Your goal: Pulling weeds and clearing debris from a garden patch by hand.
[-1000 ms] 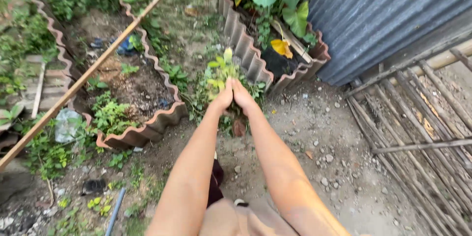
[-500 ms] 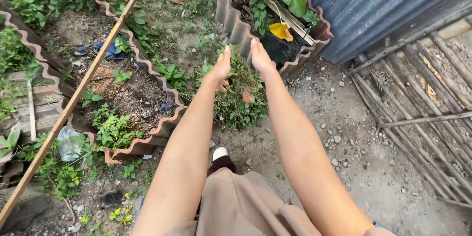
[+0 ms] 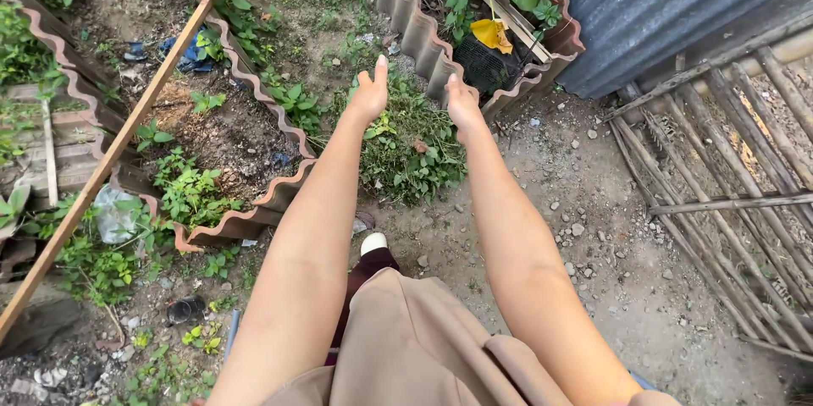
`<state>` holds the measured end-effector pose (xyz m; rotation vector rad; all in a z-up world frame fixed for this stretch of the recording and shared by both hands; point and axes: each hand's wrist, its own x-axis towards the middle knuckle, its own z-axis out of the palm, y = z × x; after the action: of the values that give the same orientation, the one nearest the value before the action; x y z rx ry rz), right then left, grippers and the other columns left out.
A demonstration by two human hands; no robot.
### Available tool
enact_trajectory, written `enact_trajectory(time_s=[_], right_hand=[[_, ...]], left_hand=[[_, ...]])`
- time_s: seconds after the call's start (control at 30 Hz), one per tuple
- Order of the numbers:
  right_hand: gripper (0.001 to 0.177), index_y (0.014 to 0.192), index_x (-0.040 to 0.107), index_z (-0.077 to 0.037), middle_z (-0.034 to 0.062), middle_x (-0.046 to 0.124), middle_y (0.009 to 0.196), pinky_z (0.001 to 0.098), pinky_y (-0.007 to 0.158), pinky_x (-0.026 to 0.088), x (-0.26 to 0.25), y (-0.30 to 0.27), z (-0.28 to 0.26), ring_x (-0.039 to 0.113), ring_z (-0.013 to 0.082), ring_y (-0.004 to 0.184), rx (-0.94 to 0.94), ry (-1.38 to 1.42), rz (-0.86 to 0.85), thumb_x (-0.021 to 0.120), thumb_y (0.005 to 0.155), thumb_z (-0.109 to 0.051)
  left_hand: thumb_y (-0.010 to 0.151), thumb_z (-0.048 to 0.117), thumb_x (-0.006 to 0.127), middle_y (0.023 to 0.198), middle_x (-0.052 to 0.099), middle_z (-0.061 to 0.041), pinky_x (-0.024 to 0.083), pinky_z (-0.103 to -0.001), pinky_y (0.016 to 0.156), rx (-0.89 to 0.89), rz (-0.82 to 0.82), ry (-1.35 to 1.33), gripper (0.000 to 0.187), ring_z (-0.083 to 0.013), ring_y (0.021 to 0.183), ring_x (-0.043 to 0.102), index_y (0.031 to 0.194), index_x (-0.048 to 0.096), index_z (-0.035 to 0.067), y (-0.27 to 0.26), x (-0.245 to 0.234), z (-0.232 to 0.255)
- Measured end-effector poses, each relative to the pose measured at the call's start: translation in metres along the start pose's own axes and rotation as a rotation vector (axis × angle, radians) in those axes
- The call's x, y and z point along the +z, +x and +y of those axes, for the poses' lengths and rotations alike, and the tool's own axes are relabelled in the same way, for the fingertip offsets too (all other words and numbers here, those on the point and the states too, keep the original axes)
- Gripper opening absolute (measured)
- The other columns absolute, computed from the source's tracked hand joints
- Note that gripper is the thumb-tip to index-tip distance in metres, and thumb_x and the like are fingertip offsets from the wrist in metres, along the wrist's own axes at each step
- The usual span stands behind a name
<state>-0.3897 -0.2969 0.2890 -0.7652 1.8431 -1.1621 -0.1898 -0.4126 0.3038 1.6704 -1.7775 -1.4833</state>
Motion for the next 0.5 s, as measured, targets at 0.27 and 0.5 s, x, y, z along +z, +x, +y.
enact_trajectory(time_s=[0.27, 0.5], right_hand=[[0.068, 0.140, 0.061, -0.008, 0.0143, 0.052, 0.153, 0.0435, 0.117, 0.034, -0.018, -0.044, -0.005, 0.046, 0.0284, 0.144, -0.030, -0.016, -0.033, 0.036, 0.103, -0.059], [0.068, 0.140, 0.060, -0.009, 0.0130, 0.051, 0.153, 0.0442, 0.117, 0.032, -0.025, -0.078, 0.024, 0.045, 0.0273, 0.142, -0.052, -0.018, -0.114, 0.034, 0.102, -0.060]], left_hand=[[0.095, 0.078, 0.025, 0.162, 0.027, -0.034, 0.025, -0.046, 0.124, 0.069, 0.141, -0.074, 0.109, -0.0434, 0.152, 0.030, 0.160, 0.004, -0.007, -0.061, 0.011, -0.016], [0.093, 0.081, 0.024, 0.161, 0.029, -0.034, 0.026, -0.046, 0.123, 0.061, 0.236, -0.101, 0.113, -0.0439, 0.150, 0.034, 0.161, -0.004, -0.004, -0.135, 0.024, -0.047]])
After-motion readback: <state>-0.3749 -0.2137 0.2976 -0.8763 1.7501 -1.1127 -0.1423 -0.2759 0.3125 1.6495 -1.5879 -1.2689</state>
